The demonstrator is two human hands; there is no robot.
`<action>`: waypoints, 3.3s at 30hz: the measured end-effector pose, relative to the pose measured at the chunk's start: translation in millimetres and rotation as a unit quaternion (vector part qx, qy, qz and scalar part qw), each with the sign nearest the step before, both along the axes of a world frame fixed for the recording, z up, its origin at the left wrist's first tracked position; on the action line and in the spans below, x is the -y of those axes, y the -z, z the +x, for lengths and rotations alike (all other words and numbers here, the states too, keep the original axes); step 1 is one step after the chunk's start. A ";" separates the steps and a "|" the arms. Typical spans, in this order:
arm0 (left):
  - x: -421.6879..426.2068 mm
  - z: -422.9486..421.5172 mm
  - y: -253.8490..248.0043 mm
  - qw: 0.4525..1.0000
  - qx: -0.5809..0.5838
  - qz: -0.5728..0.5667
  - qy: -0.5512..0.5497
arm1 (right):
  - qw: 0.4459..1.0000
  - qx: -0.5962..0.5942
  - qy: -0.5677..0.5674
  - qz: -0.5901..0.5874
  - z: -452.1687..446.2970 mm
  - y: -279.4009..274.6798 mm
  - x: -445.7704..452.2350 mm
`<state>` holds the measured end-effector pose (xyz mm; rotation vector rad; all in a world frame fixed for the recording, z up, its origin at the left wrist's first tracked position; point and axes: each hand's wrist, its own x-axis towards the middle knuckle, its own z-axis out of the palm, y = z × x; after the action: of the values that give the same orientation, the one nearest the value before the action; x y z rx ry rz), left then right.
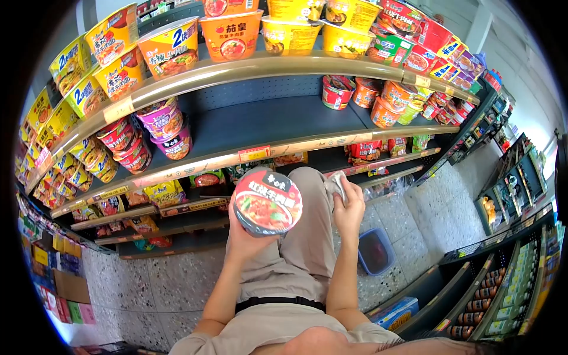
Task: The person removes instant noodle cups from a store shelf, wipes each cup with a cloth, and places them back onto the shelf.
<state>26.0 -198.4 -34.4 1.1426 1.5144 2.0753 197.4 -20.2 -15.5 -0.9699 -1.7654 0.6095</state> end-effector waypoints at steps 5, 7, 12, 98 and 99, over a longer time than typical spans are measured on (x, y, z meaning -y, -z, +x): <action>-2.5 -15.0 24.7 0.973 0.217 0.036 0.073 | 0.986 -0.126 -0.107 0.029 -6.3 -15.0 16.6; -3.0 -16.2 23.9 0.950 0.297 0.050 0.086 | 0.979 -0.127 -0.137 0.080 -15.7 -19.2 29.2; -6.4 -11.7 8.8 0.938 0.335 0.024 0.083 | 0.956 -0.069 -0.219 0.183 -41.2 -36.9 82.3; 16.9 -26.9 -12.6 0.930 0.344 0.049 0.121 | 0.929 -0.247 -0.264 -0.081 -43.4 -1.3 79.4; 17.0 -27.6 -11.6 0.932 0.339 0.041 0.118 | 0.935 -0.233 -0.257 -0.070 -43.2 -2.8 80.6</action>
<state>-1.6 -215.4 -22.8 0.4952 0.9156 2.0646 154.3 -100.8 -12.7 -0.3888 -1.5471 1.2048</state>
